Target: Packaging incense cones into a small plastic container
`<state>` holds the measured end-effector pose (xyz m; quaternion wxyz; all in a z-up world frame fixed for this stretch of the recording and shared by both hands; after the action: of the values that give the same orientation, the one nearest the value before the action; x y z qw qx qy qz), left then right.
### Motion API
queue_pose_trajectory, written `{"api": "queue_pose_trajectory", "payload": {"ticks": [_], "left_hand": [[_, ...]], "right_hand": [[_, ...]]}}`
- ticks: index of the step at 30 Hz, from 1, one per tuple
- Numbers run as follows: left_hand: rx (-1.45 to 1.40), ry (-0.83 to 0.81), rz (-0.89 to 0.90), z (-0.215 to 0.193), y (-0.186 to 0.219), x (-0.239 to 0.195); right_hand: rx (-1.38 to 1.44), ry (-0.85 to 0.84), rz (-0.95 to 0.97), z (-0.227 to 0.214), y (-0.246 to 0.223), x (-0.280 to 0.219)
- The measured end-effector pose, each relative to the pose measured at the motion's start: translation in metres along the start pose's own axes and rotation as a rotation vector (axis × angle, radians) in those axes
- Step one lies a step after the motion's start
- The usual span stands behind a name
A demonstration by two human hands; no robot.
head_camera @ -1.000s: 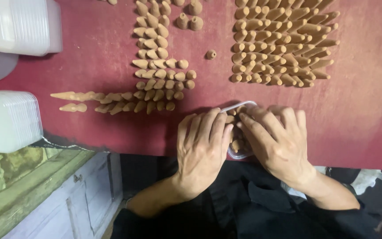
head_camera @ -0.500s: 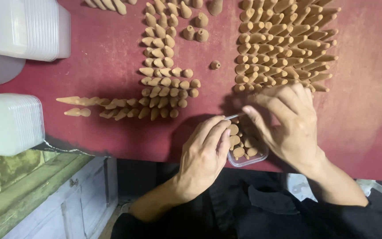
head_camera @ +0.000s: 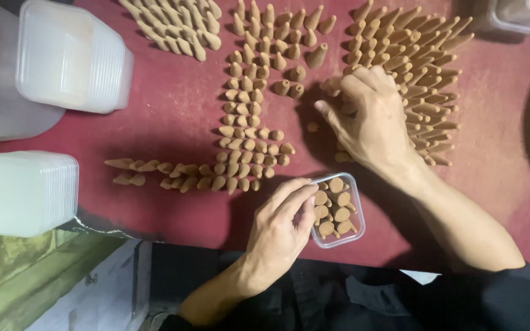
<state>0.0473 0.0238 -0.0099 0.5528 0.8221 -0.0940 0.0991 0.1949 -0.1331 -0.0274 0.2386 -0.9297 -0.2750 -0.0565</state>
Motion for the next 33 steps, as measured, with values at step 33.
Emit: {"api": "queue_pose_trajectory", "payload": {"ticks": [33], "left_hand": [[0.277, -0.067, 0.017, 0.007, -0.001, -0.014]], "right_hand": [[0.299, -0.159, -0.06, -0.044, -0.078, -0.08]]}}
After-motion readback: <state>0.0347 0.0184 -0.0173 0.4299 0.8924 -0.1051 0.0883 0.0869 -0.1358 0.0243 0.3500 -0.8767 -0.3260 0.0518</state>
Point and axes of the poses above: each hand's wrist, its own x-axis towards the middle knuckle, its own z-axis out of the palm, y = z × x, the point moved 3 cm from there along x, towards the middle knuckle, and after that the axes turned 2 degrees about -x, right-handed, at the moved point
